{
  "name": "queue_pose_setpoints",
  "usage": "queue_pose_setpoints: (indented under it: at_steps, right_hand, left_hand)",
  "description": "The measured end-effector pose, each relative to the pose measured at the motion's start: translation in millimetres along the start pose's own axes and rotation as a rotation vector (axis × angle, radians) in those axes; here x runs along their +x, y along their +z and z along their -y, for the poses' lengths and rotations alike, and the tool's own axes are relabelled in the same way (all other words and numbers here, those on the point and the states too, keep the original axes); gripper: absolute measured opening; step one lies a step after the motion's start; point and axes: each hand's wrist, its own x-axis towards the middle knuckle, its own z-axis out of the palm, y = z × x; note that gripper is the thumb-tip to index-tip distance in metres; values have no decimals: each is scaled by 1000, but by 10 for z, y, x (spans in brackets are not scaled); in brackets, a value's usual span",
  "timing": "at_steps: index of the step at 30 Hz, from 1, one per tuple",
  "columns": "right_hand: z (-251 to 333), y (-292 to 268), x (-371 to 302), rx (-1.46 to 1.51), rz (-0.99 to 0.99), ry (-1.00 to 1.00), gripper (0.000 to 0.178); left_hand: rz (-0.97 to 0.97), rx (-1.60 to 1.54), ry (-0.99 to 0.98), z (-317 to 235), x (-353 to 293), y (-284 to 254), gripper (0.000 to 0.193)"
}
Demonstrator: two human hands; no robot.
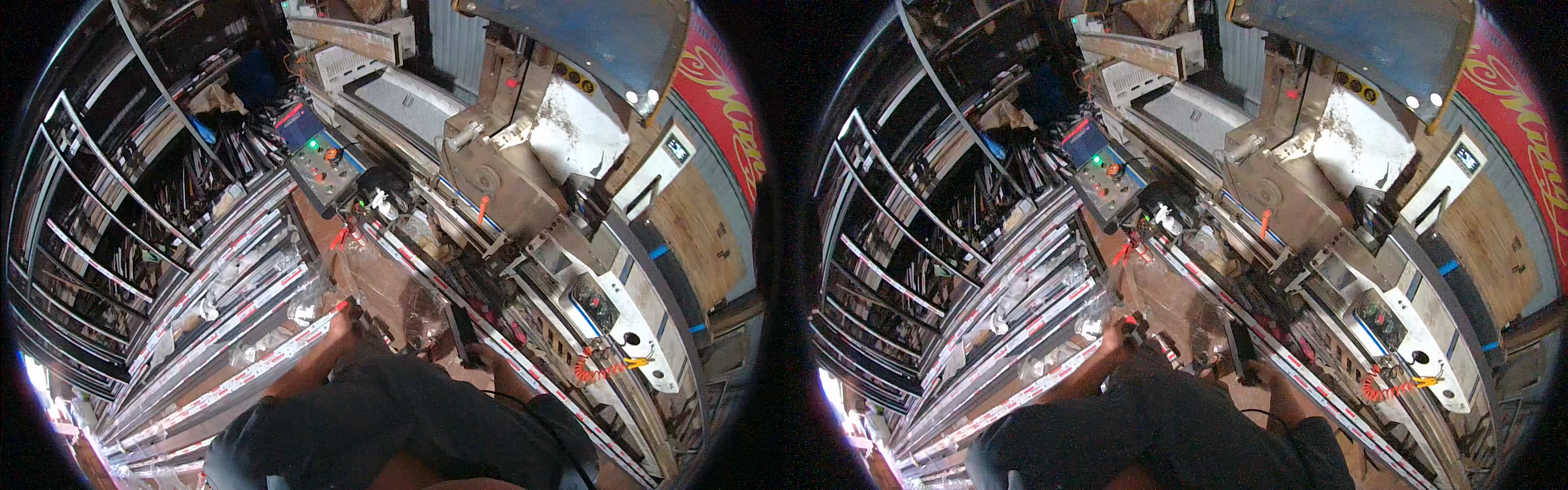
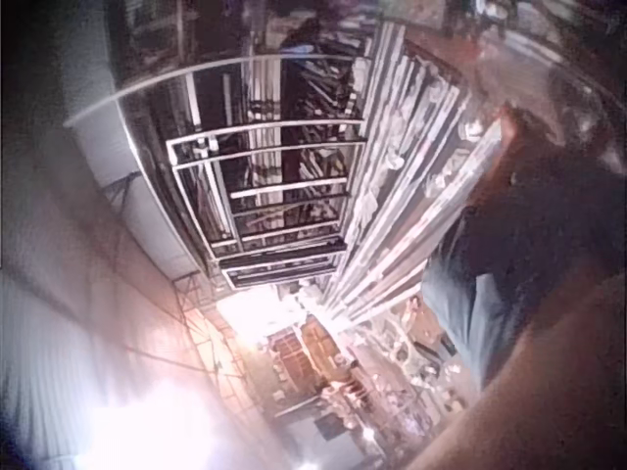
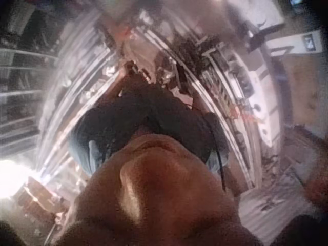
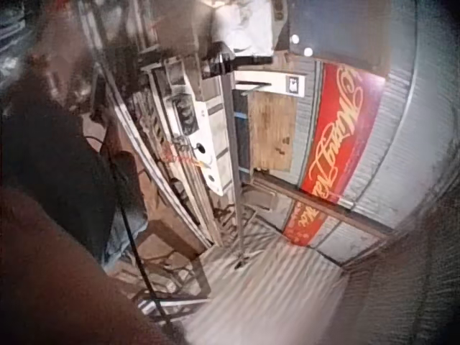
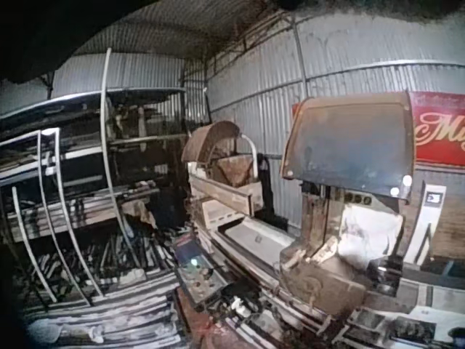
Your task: The person repeatedly places metal profiles into a cutting machine, aligns them, and operates the machine to cut the pieces. The cut pieces are then removed and set aside on the floor.
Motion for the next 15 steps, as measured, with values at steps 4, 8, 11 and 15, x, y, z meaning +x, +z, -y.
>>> queue_pose_setpoints:
  at_steps: [4,8,11,15]
  right_hand:
    - [837,114,421,-5,-39,-15,33]
    - [1062,165,884,129,46,-62,32]
    - [1024,168,1332,165,-50,-26,45]
    - [632,-322,1868,102,-340,-148,54]
  left_hand:
    - [73,291,219,-540,394,605,33]
    - [653,1128,454,-1015,731,1232,45]
    - [656,643,-186,-1045,1441,1559,50]
    - [928,1109,-192,-1900,2038,2521,48]
